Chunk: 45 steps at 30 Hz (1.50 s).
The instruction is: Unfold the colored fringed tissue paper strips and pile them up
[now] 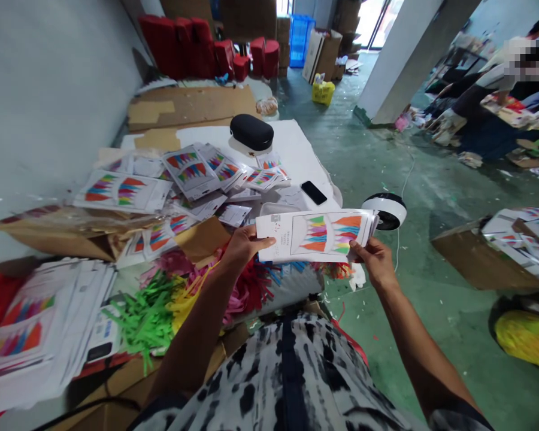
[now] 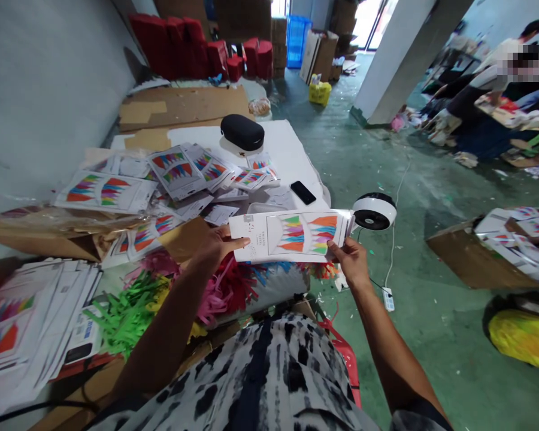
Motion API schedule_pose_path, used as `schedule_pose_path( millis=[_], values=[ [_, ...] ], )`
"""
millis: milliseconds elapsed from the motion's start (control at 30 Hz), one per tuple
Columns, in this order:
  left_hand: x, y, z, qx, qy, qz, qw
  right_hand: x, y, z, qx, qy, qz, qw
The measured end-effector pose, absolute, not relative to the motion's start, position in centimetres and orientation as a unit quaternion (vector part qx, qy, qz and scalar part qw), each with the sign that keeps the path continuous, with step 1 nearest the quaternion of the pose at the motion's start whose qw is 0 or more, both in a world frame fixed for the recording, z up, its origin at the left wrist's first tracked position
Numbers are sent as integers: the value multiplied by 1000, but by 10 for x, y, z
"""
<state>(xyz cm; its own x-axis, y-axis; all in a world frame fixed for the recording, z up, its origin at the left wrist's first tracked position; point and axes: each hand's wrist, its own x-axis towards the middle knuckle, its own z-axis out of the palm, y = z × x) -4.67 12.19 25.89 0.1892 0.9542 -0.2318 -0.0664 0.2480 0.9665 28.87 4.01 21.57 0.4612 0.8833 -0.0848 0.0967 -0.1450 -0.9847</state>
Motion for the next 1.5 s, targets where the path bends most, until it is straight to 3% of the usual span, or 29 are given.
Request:
schedule_pose_path(
  millis=[100, 267, 833, 1267, 1500],
  values=[
    [-53, 122, 255, 513, 483, 355, 614, 290, 41, 214, -666, -359, 360, 546],
    [-58, 121, 239, 532, 496, 362, 583, 290, 42, 214, -667, -359, 360, 544],
    [-56, 122, 201, 354, 472, 394, 704, 277, 41, 216, -660, -381, 378, 527],
    [-58, 124, 227, 484, 554, 347, 581, 270, 54, 200, -669, -394, 352, 523],
    [-70, 129, 240, 471, 543, 328, 613, 274, 61, 195, -675, -383, 420, 470]
  ],
)
